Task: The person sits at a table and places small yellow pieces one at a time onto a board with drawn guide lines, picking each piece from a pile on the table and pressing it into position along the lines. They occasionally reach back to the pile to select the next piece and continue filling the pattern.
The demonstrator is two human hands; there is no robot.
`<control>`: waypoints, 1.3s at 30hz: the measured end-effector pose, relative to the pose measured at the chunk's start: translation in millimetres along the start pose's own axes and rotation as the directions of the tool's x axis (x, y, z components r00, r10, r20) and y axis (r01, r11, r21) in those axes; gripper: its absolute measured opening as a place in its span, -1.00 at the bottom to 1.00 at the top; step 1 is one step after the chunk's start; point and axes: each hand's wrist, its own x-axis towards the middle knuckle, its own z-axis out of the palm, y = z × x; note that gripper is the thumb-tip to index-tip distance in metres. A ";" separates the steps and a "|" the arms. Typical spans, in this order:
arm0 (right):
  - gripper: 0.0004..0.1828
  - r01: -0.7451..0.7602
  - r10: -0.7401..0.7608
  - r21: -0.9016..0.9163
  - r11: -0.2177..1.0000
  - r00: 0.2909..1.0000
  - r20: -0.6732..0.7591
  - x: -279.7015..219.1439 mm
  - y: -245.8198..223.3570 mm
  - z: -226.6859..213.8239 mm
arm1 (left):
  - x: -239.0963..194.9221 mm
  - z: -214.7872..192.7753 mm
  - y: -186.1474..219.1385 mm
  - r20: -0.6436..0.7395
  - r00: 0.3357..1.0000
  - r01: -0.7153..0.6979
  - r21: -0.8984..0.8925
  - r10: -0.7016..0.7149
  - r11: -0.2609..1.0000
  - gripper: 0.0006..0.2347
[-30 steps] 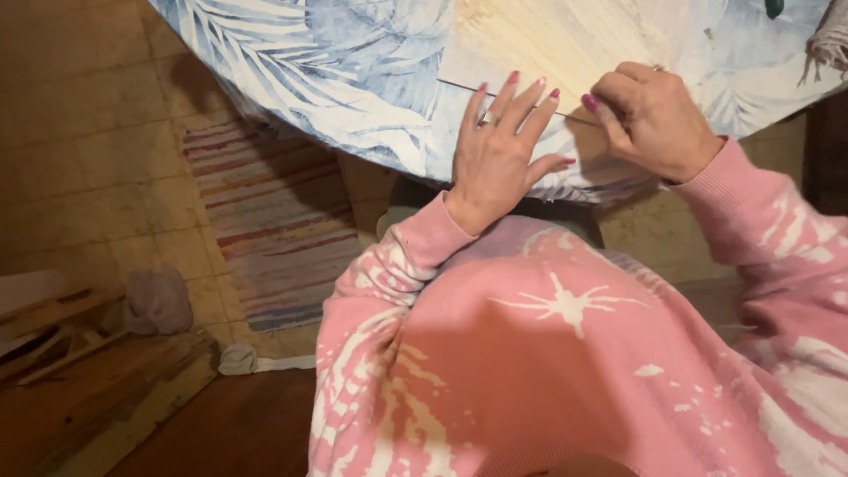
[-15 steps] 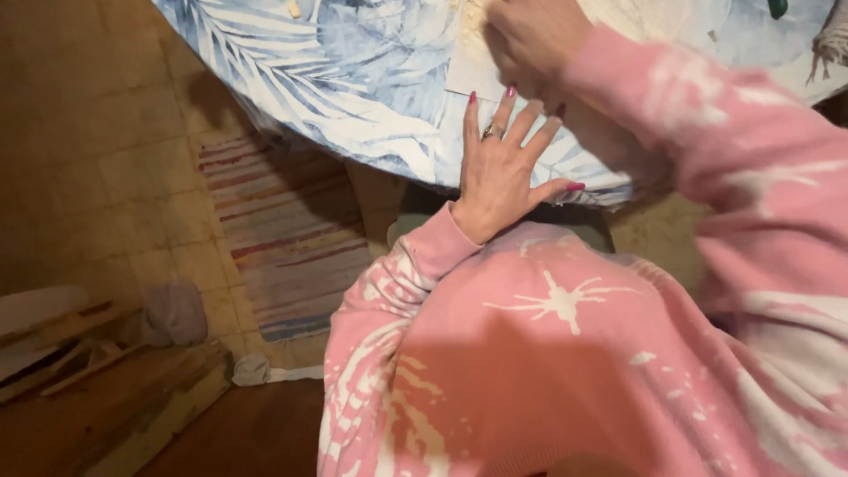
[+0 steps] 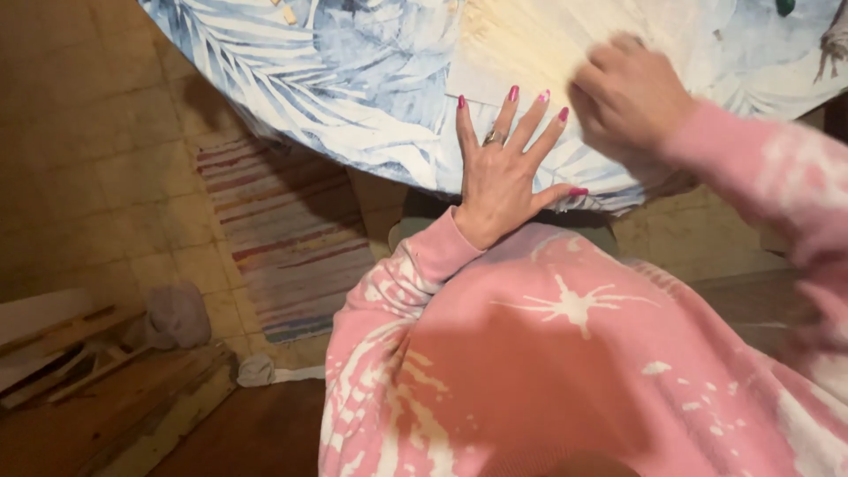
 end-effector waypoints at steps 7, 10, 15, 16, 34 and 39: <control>-0.89 0.086 -0.087 0.023 0.996 0.994 0.065 94.2 8.2 37.2 | 1.7 0.8 1.5 0.006 1.000 0.022 0.064 -0.022 0.998 -0.29; -0.86 0.189 -0.190 -0.024 0.982 0.976 -0.104 41.4 2.0 14.9 | -5.3 6.0 3.0 0.001 1.000 0.021 0.056 -0.021 0.998 -0.29; -0.84 0.096 -0.097 -0.038 0.995 0.995 -0.015 -31.6 1.9 -7.1 | -2.1 4.0 -1.8 -0.032 0.999 0.000 0.058 0.002 0.998 -0.27; -0.85 0.057 -0.057 -0.022 0.998 0.998 -0.017 -30.8 2.1 -7.5 | -1.6 5.0 -1.7 -0.042 0.999 0.000 0.056 0.002 0.998 -0.27; -0.83 0.205 -0.206 -0.139 0.969 0.979 0.008 -44.0 25.3 -17.8 | 3.3 -3.2 3.7 -0.031 0.999 -0.005 0.063 0.007 0.998 -0.31; -0.78 0.033 -0.001 0.231 0.972 0.991 -0.137 -57.6 13.5 -7.4 | 9.1 -7.6 10.3 -0.081 0.997 -0.014 0.006 0.015 1.000 -0.38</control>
